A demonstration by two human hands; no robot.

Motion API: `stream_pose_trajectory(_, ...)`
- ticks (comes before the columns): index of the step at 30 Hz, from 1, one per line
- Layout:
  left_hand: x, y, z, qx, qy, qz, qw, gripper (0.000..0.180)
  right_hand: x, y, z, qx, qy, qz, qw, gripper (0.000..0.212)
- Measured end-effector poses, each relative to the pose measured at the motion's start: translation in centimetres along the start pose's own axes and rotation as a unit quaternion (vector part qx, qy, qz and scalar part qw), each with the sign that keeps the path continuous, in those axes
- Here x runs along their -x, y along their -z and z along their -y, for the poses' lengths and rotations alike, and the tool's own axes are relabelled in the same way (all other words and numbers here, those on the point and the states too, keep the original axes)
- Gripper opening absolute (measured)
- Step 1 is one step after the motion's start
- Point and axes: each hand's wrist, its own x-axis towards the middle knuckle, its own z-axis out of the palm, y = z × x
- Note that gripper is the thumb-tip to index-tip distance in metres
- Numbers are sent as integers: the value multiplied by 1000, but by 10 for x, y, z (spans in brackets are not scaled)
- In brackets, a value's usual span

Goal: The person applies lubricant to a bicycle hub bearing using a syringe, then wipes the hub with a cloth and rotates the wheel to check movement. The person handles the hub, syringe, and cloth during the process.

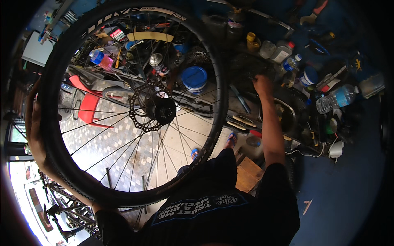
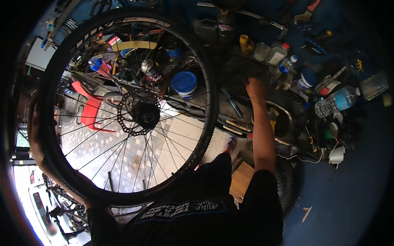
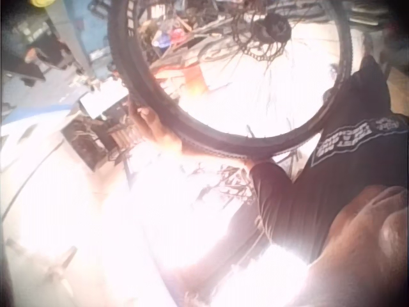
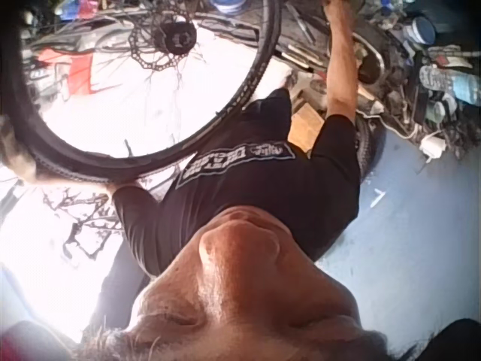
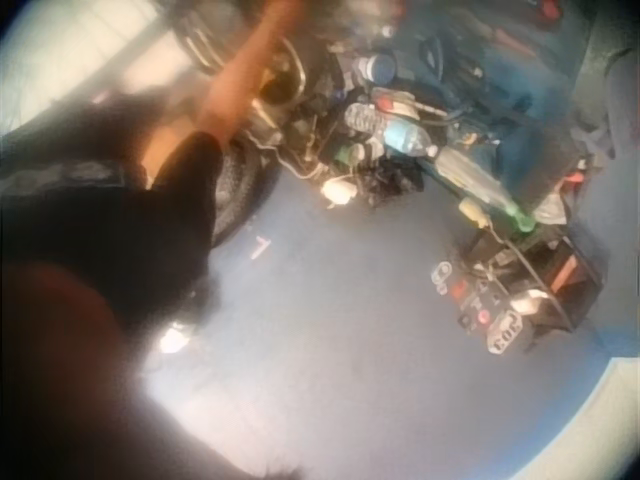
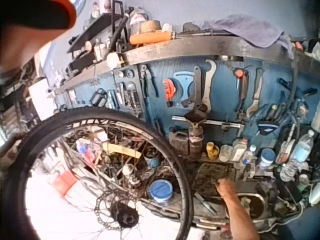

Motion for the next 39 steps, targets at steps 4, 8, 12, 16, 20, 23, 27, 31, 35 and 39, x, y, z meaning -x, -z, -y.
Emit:
stream_pose_trajectory(4, -5, 2, 7, 4, -27, 4, 1000, 56, -13, -11, -12, 41, -8, 19, 999, 29)
stream_pose_trajectory(8, -10, 15, 16, 13, -10, 51, 999, 60, -16, -8, -5, 47, 23, 53, 997, 23)
stream_pose_trajectory(12, -7, 8, 11, 6, -2, 49, 999, 59, -9, 2, 4, 65, 52, 57, 995, 21)
stream_pose_trajectory(16, -12, 7, 12, 12, -6, 52, 999, 59, -13, 0, -7, 50, 39, 68, 996, 23)
stream_pose_trajectory(20, -12, 8, 13, 11, -3, 53, 999, 59, -12, -3, -10, 13, 23, 62, 998, 23)
stream_pose_trajectory(23, -10, 10, 14, 9, -1, 52, 999, 59, -11, 1, -4, 37, 13, 95, 995, 26)
stream_pose_trajectory(27, -11, 9, 15, 13, 0, 55, 998, 59, -10, 0, -7, 29, 16, 71, 997, 24)
stream_pose_trajectory(31, -11, 11, 16, 17, 3, 56, 998, 58, -9, 1, -15, -26, 6, 41, 999, 25)
stream_pose_trajectory(35, -9, 10, 17, 16, 5, 57, 998, 58, 20, 27, 13, -262, -32, -73, 962, 24)
stream_pose_trajectory(39, -8, 8, 20, 18, 5, 57, 998, 58, 126, 84, 130, -579, 86, -48, 809, 21)
